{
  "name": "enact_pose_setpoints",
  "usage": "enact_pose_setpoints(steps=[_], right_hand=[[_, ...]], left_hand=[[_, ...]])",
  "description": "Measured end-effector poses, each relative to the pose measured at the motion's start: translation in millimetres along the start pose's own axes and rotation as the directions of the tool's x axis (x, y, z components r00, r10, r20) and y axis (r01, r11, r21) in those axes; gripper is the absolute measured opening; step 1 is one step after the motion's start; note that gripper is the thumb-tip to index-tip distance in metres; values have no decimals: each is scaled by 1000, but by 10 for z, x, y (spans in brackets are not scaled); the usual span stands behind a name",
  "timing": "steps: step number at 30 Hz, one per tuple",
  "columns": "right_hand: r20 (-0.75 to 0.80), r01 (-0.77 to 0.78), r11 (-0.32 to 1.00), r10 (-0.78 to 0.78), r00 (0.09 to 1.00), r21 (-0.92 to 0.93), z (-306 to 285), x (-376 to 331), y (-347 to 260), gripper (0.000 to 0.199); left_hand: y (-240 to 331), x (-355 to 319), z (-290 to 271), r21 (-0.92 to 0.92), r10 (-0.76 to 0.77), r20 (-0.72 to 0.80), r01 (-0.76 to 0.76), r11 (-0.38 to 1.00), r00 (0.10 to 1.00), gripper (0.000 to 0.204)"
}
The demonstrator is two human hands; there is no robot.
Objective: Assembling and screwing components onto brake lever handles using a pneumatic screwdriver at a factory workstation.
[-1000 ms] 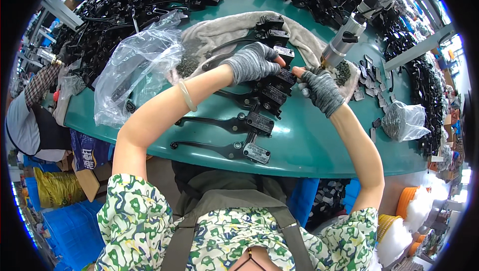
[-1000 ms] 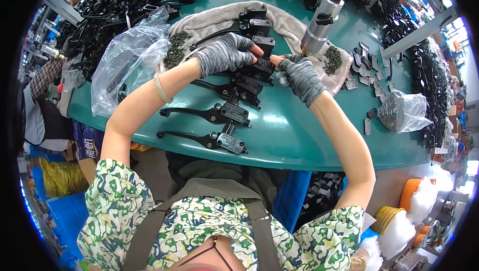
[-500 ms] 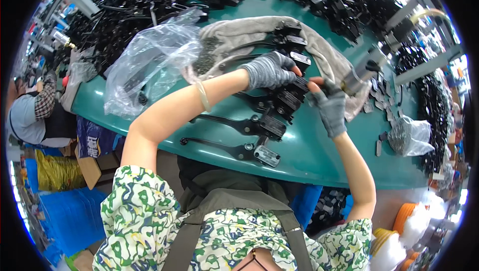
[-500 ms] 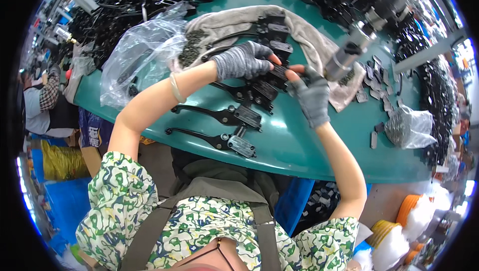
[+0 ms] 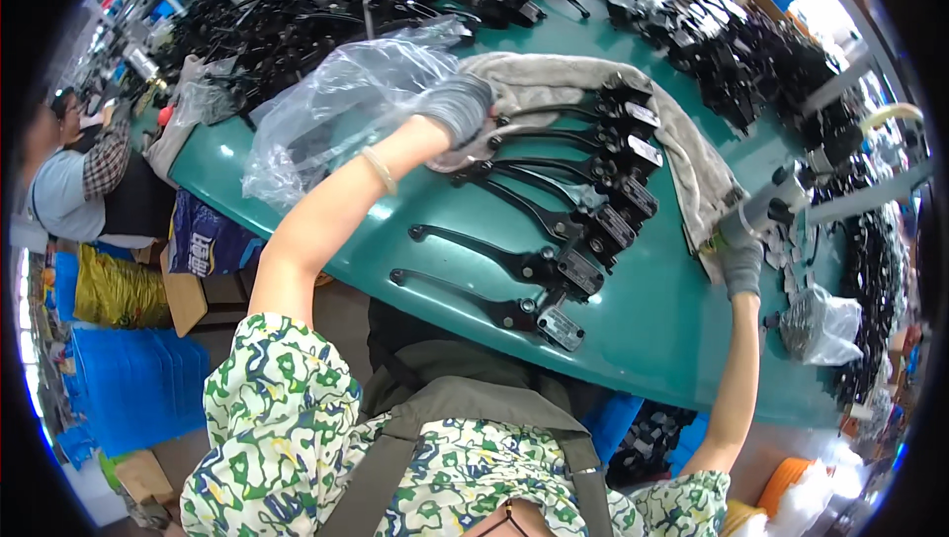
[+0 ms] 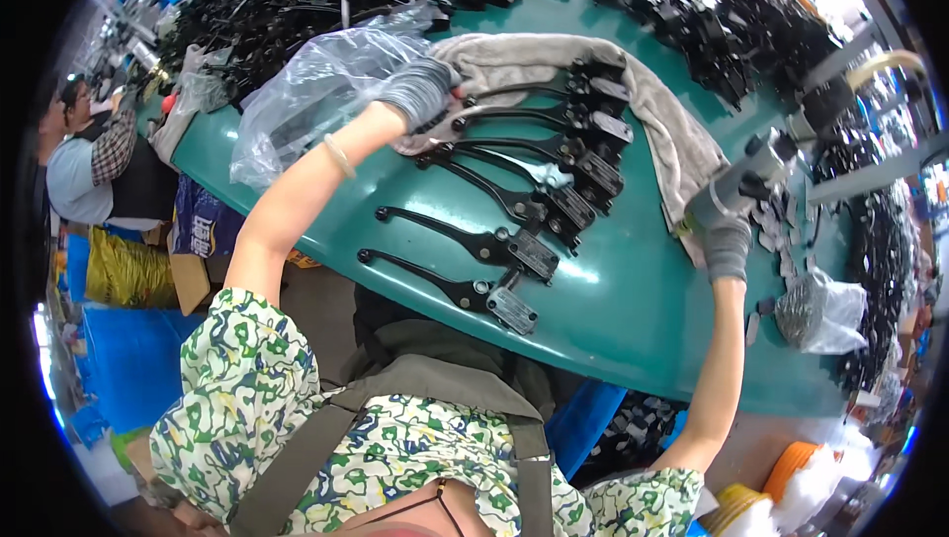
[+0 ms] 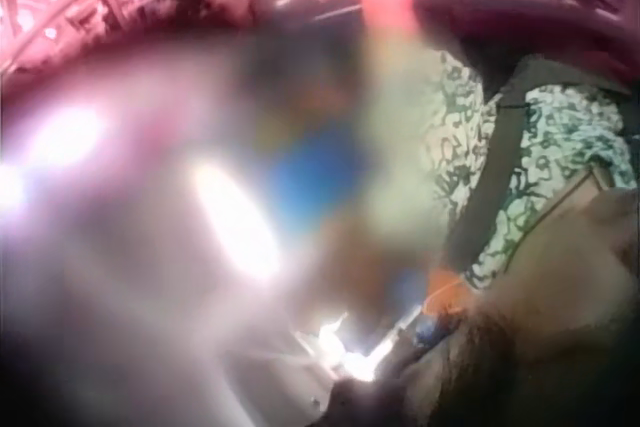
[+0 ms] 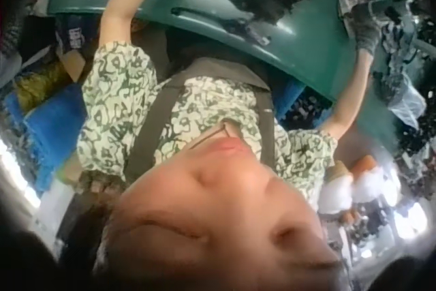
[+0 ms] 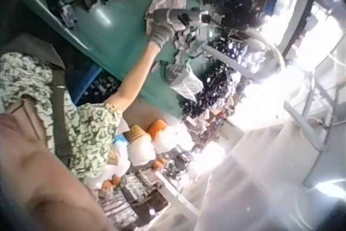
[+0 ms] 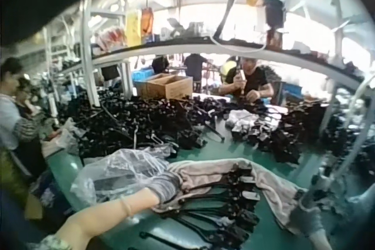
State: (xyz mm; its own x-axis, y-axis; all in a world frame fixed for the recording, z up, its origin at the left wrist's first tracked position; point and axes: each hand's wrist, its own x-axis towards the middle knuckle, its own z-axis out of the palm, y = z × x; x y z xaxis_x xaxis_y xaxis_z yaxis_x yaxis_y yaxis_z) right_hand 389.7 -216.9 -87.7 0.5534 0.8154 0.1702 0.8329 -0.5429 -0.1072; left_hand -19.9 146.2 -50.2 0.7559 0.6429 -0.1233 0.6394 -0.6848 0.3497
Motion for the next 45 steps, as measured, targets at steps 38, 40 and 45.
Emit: enact_pose_setpoints(steps=[38,40,45], right_hand=[[601,-600,-150,-45,798,786,-719,-742,-2026,22],[642,-633,-222,-41,766,742,-684,-717,-2035,19],[687,-654,-296,15,726,697,-745,-704,-2068,12]], left_hand=[[1578,-419,-188,-742,372,509,177,646,776,21],[1637,-389,-188,-700,339,536,183,690,773,23],[1746,-428,-155,-729,333,494,173,663,803,25]])
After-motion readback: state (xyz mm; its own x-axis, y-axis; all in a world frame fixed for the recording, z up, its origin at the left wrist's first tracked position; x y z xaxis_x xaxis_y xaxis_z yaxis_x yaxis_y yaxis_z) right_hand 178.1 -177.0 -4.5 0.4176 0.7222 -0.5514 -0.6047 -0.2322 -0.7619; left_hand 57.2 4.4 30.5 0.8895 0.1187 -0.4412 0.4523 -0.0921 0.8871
